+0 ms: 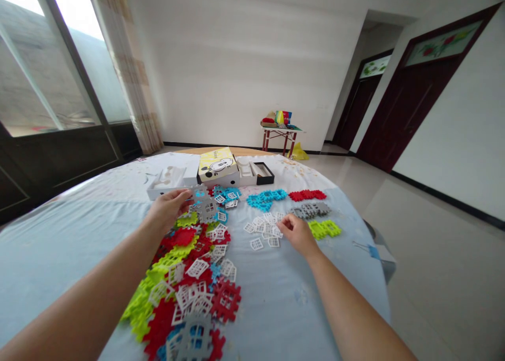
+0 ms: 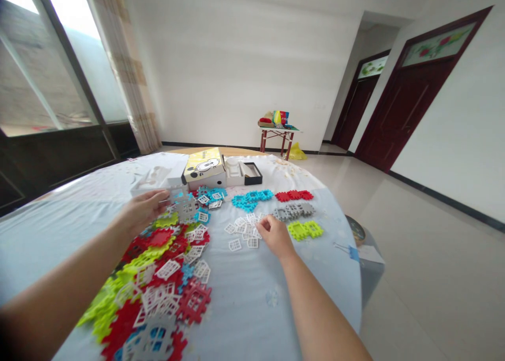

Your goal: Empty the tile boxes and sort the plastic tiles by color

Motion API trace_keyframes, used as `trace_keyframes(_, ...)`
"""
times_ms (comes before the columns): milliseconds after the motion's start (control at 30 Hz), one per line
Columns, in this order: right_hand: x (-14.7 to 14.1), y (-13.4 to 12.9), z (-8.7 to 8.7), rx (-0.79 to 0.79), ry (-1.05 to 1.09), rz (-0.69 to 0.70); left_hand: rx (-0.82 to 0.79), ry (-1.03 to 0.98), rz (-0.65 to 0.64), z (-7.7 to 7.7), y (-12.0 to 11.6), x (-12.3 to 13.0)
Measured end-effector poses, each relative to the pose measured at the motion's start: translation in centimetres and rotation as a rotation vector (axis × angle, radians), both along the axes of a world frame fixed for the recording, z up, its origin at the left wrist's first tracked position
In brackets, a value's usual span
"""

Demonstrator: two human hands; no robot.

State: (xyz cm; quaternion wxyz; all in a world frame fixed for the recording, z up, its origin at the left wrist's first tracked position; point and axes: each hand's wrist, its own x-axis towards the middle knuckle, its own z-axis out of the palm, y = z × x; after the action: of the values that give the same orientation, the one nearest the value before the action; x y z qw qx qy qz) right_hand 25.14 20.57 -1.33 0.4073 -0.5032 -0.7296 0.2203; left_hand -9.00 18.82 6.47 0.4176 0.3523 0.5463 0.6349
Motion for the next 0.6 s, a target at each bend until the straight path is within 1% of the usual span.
trace_keyframes(100,-0.8,-0.6,0.7,-0.007,0.063,0.036,0.015,-0.141,-0.093,0.1,-1.2,1.2)
trace_keyframes(167,-1.8,-1.3,1.3,-0.019,0.138,0.087,0.009,-0.191,-0.162,0.0,-2.0,2.3)
trace_keyframes(233,-3.0,-1.9,1.7,-0.093,0.232,0.157,-0.009,-0.225,-0.219,-0.2,-2.7,3.4)
trace_keyframes(300,-4.2,-2.4,1.8,-0.224,0.338,0.237,-0.030,-0.253,-0.262,-0.4,-3.3,4.5)
trace_keyframes(400,-5.7,-3.0,1.7,-0.372,0.479,0.341,-0.061,-0.273,-0.319,-0.4,-4.3,5.7)
trace_keyframes(500,-6.6,-3.7,1.9,-0.414,0.533,0.422,-0.102,-0.260,-0.369,-0.4,-5.2,6.4)
trace_keyframes(600,-7.1,-4.3,2.5,-0.421,0.558,0.452,-0.117,-0.221,-0.382,-0.5,-5.8,6.7)
